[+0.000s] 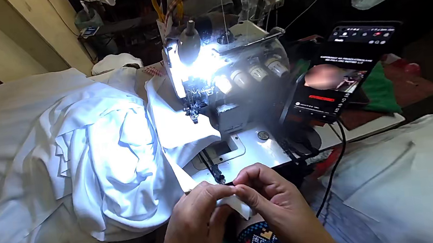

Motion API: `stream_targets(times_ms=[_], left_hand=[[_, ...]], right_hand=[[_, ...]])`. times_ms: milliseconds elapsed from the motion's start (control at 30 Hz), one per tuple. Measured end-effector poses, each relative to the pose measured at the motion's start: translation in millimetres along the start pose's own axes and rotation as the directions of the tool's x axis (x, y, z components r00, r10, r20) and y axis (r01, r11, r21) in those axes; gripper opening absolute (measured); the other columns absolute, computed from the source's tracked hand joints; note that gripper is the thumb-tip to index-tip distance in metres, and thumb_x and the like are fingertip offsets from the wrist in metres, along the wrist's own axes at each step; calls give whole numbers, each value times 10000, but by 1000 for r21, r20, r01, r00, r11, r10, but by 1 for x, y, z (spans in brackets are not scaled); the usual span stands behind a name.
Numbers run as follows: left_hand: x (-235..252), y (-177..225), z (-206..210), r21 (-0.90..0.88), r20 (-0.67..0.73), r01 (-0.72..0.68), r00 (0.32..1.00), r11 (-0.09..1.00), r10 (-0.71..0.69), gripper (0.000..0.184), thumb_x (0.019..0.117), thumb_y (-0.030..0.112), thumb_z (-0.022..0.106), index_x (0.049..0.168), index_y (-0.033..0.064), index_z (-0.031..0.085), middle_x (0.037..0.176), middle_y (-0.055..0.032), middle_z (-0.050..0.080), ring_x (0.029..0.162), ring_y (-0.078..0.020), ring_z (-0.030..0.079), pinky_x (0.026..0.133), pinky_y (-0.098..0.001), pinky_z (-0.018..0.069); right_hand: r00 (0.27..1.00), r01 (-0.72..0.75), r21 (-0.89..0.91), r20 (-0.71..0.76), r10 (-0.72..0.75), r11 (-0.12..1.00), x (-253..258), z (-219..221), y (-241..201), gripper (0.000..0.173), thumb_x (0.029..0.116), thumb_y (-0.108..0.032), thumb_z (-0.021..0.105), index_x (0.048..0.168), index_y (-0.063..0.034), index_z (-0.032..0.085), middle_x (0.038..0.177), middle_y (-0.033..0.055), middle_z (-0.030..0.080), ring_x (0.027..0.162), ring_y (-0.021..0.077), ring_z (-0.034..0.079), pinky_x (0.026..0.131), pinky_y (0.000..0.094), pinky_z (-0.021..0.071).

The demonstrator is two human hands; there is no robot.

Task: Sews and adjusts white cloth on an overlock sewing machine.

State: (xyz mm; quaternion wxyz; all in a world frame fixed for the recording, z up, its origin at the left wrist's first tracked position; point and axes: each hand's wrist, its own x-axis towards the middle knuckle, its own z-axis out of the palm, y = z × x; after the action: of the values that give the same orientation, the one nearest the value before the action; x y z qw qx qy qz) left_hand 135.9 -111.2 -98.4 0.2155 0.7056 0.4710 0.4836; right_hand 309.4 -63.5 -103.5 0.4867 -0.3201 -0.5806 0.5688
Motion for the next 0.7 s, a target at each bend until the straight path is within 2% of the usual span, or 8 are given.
stream_targets(times_ms=[67, 133, 233, 333, 433, 500, 633, 700], left_hand=[[4, 0, -4, -78, -42, 19, 999, 997, -22, 151, 1040, 190, 584, 1067, 78, 682, 992, -23, 688, 951, -34, 647, 851, -177, 537], [6, 1, -6, -146, -59, 53, 996, 988, -62, 127, 1033, 164, 593, 1059, 78, 684, 1038, -24, 680, 1010, -49, 643, 887, -197, 543], [5, 5, -5, -150, -75, 86, 992, 985, -98, 114, 1018, 150, 608, 1038, 77, 694, 1091, -42, 675, 1075, -72, 638, 914, -210, 548], [3, 9, -7, -167, -96, 95, 989, 981, -112, 121, 1031, 149, 590, 1041, 73, 684, 1093, -43, 667, 1084, -76, 634, 926, -218, 550], [2, 16, -10, -126, -117, 97, 987, 987, -112, 128, 1039, 144, 575, 1047, 65, 675, 1039, -25, 645, 1026, -40, 615, 900, -181, 528], [3, 21, -9, -45, -137, 101, 985, 994, -107, 138, 1036, 171, 586, 1050, 82, 691, 1018, -17, 633, 1001, -14, 606, 882, -146, 515], [7, 24, -7, 62, -200, 38, 980, 997, -25, 142, 1012, 225, 634, 1013, 97, 694, 994, -9, 621, 973, 9, 596, 855, -109, 500], [14, 22, -10, 162, -239, -20, 969, 987, 58, 158, 1020, 264, 626, 1013, 121, 692, 981, 6, 608, 945, 14, 587, 832, -99, 488]], right_hand=[[996, 13, 44, 85, -17, 999, -1, -4, -1, 243, 981, -312, 675, 1121, -116, 650, 935, -78, 684, 782, -28, 650, 664, 143, 566], [982, 45, 63, 180, -55, 997, -3, -7, 0, 407, 938, -318, 735, 1233, -61, 623, 1083, -9, 700, 887, 25, 692, 748, 198, 611], [987, 46, -14, 154, -43, 999, -7, -4, -1, 248, 941, -98, 709, 1174, -28, 661, 1042, 18, 723, 825, 36, 692, 712, 202, 606], [987, 26, -66, 160, -15, 997, -8, -4, -5, 220, 957, -62, 659, 1172, -17, 674, 1024, 26, 721, 841, 49, 696, 705, 212, 611], [954, 53, -186, 301, 6, 981, -7, -7, -12, 689, 917, -390, 756, 1425, 10, 517, 1310, 118, 624, 1141, 117, 640, 825, 257, 594], [944, 74, -214, 330, 1, 974, -8, -4, -17, 814, 876, -458, 777, 1457, 33, 486, 1319, 137, 631, 1148, 108, 634, 848, 248, 580], [970, 10, -101, 241, 15, 995, -9, 9, -22, 318, 954, -62, 695, 1240, 61, 627, 1039, 87, 722, 859, 57, 692, 749, 222, 598], [978, 35, -82, 210, -17, 996, -4, 9, -18, 151, 980, -39, 644, 1103, 37, 686, 960, 49, 720, 802, 25, 675, 722, 191, 588]])
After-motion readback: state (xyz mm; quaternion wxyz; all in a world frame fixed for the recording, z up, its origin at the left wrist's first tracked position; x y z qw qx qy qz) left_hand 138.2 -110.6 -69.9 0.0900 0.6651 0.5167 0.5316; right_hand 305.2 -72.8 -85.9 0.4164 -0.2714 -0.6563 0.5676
